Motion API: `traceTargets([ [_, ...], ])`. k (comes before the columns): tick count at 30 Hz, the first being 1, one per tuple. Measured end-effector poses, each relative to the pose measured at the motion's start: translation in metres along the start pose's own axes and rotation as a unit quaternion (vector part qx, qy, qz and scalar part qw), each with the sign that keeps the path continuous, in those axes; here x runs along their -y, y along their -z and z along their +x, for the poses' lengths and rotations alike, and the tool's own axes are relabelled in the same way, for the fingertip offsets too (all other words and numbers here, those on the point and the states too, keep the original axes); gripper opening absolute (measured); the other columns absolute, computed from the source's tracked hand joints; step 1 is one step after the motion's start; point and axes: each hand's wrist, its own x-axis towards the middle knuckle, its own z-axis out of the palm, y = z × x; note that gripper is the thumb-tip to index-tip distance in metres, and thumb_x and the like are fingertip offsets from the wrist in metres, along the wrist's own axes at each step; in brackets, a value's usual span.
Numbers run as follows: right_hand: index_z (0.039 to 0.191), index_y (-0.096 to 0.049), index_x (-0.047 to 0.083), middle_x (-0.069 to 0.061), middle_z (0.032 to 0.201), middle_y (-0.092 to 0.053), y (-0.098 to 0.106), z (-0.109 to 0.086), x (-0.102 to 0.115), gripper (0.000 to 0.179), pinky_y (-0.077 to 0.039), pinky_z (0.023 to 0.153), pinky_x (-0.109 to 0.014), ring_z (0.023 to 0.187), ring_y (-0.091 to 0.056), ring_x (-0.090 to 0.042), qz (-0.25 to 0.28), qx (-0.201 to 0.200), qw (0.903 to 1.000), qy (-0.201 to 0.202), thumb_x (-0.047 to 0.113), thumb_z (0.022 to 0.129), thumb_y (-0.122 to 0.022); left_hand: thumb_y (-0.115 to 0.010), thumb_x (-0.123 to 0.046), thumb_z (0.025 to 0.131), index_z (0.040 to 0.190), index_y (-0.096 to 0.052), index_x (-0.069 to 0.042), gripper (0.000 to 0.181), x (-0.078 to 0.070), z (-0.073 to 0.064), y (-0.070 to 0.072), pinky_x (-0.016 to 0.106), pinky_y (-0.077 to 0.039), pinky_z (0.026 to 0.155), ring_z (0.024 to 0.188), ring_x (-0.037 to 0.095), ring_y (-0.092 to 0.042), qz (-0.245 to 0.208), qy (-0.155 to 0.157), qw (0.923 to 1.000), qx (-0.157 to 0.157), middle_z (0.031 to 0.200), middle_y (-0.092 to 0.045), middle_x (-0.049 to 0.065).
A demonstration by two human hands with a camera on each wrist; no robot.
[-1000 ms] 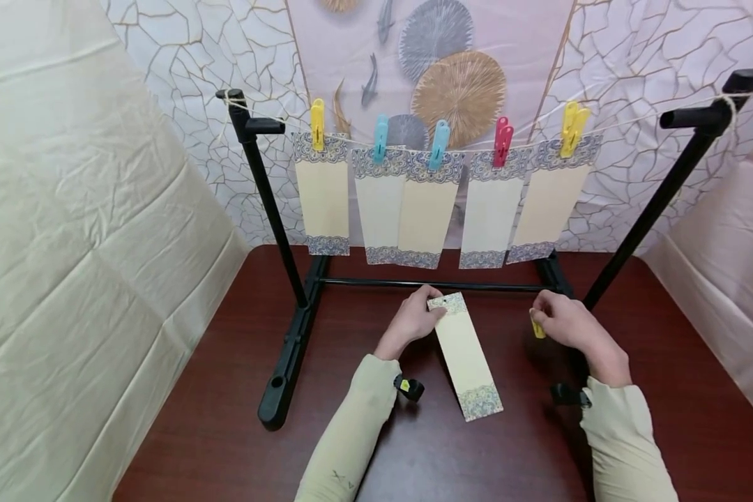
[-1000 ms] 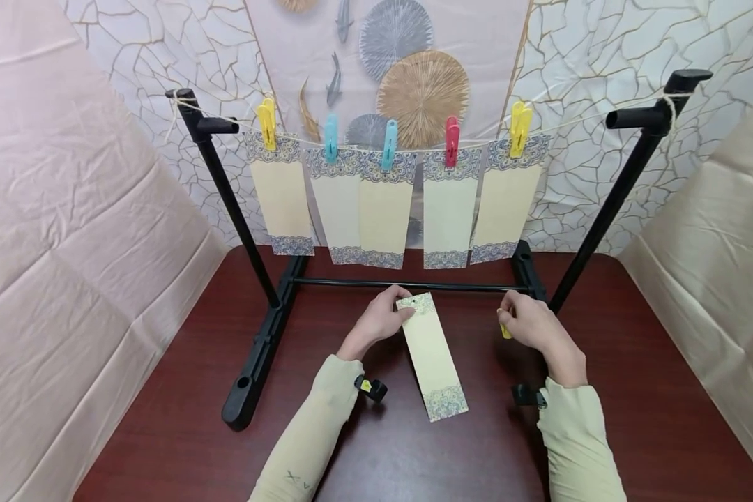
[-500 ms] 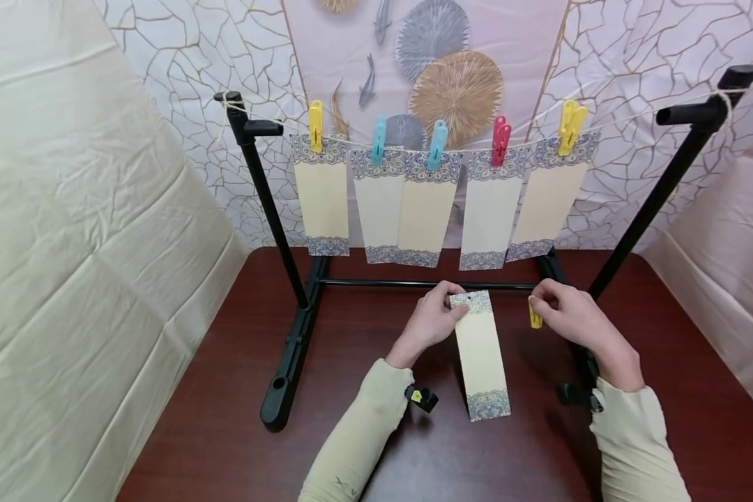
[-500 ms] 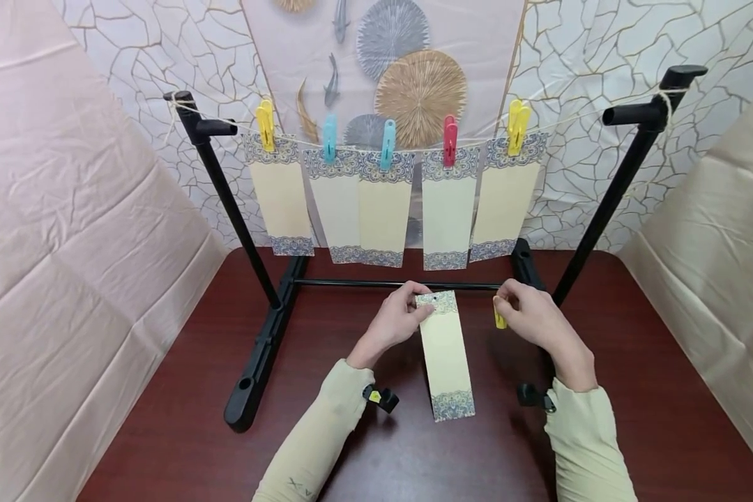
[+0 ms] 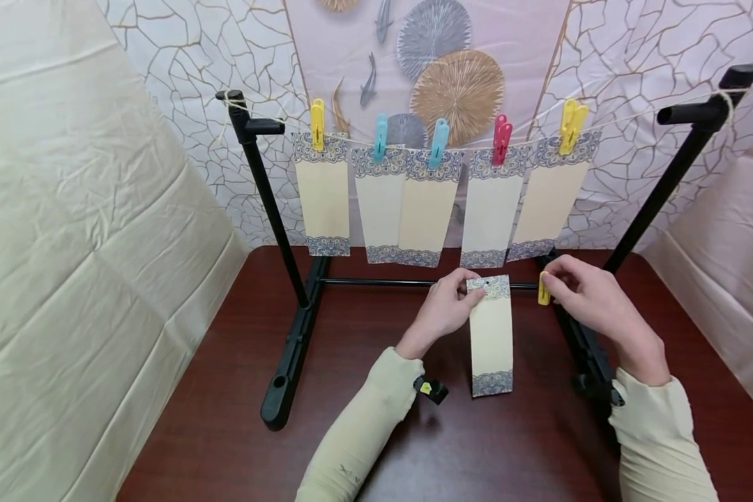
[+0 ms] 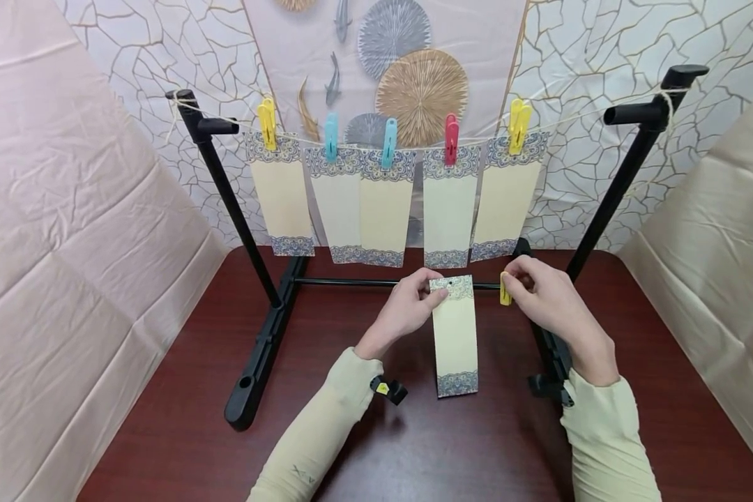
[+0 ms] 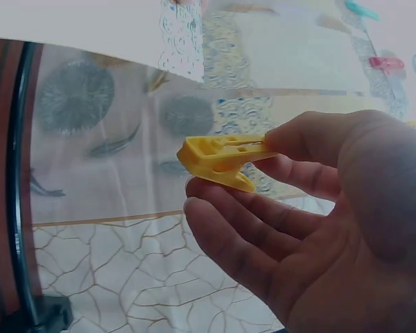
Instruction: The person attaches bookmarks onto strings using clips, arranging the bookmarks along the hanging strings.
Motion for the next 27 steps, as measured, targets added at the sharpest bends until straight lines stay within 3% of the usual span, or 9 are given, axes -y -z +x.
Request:
traceTargets([
  [11, 0.103, -0.064, 0.010, -0.008, 0.080, -0.064, 0.015, 0.003, 0.009, 0.019, -0.039, 0.056, -0.024, 0.061, -0.049, -0.003, 0.014, -0.038, 0.9991, 0.007, 0.028, 0.099, -0.059, -0.062, -0.028, 0.097, 0.123, -0.063, -0.014, 0.029, -0.022, 0.008, -0.001, 0.019, -0.041, 0.059, 0.065, 0.007, -0.050, 0.012, -0.032, 0.9994, -0.005, 0.077, -0.056, -0.004],
  [18, 0.107, -0.063, 0.010, -0.009, 0.085, -0.066, 0.026, 0.007, 0.015, 0.021, -0.043, 0.053, -0.023, 0.059, -0.055, 0.003, 0.033, -0.054, 0.9980, -0.009, 0.029, 0.100, -0.056, -0.058, -0.028, 0.099, 0.125, -0.062, -0.015, 0.029, -0.033, 0.011, -0.001, 0.018, -0.038, 0.058, 0.060, 0.008, -0.046, 0.020, -0.051, 0.9985, -0.001, 0.073, -0.054, -0.002],
  [20, 0.108, -0.062, 0.008, -0.006, 0.084, -0.065, 0.030, 0.008, 0.017, 0.021, -0.045, 0.052, -0.022, 0.060, -0.057, 0.004, 0.044, -0.058, 0.9974, -0.001, 0.026, 0.100, -0.055, -0.058, -0.029, 0.100, 0.125, -0.062, -0.015, 0.029, -0.037, 0.013, -0.001, 0.018, -0.038, 0.058, 0.059, 0.008, -0.046, 0.024, -0.052, 0.9983, -0.002, 0.072, -0.054, -0.002],
  [27, 0.107, -0.063, 0.005, 0.026, 0.080, -0.057, 0.043, 0.015, 0.022, 0.015, -0.043, 0.054, -0.011, 0.061, -0.057, 0.009, 0.087, -0.109, 0.9898, 0.028, 0.015, 0.098, -0.058, -0.058, -0.030, 0.099, 0.121, -0.064, -0.017, 0.026, -0.053, 0.018, 0.000, 0.015, -0.040, 0.062, 0.069, 0.005, -0.052, 0.041, -0.072, 0.9965, -0.015, 0.084, -0.062, -0.003],
])
